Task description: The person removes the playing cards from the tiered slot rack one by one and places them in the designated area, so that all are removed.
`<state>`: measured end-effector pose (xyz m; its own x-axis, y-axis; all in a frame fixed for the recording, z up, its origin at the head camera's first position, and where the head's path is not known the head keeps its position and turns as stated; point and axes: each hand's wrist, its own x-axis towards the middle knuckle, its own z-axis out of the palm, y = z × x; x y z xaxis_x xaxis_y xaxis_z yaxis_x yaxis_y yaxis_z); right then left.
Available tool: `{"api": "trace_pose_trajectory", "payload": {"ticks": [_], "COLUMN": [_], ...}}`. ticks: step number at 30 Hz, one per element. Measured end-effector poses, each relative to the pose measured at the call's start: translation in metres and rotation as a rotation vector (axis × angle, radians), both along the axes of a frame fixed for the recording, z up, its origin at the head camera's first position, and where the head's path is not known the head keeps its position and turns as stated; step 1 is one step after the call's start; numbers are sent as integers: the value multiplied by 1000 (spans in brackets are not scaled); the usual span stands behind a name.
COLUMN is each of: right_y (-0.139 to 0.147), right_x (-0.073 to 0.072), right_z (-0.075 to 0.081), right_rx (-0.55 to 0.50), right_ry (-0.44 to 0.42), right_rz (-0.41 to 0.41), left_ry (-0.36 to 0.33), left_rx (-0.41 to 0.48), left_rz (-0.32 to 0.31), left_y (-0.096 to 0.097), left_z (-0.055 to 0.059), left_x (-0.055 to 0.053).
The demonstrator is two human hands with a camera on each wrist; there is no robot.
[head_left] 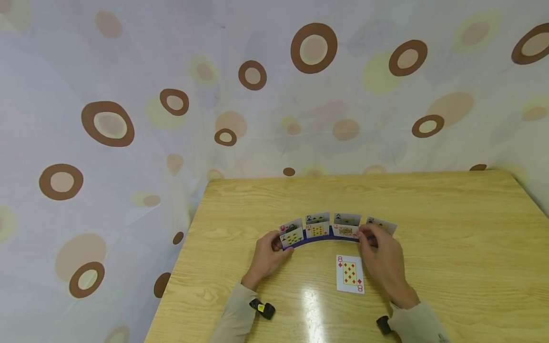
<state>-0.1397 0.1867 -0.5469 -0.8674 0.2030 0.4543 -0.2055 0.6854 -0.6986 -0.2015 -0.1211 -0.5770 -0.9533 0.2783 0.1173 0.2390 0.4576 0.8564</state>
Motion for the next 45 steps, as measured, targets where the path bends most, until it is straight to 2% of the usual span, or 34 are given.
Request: {"api": "trace_pose_trajectory", "payload": {"ticks": [5, 9, 20, 24, 28, 37, 45], "right_y": [2, 5, 13, 15, 16, 13, 19], "right_x": [1, 3, 18, 27, 38, 64, 72], "right_z": [4, 8, 13, 12, 11, -2, -5], "right_rx": [-16, -42, -66, -89, -100, -91, -133], "right_ry": [100, 122, 7, -29, -66, -203, -332], "right_rz": [29, 52, 52, 34, 19, -57, -94], "left_ry": [8, 25, 56, 43, 36, -28, -9], "left_rx": [-3, -4, -10, -5, -8, -12, 4], "left_rz": [3, 5, 4, 1, 0, 9, -2], "left_y": [1, 2, 4, 4, 3, -2, -1], "left_z": [3, 7, 10, 11, 12, 1, -4], "left_x": [-4, -8, -16, -15, -13, 4, 4]}}
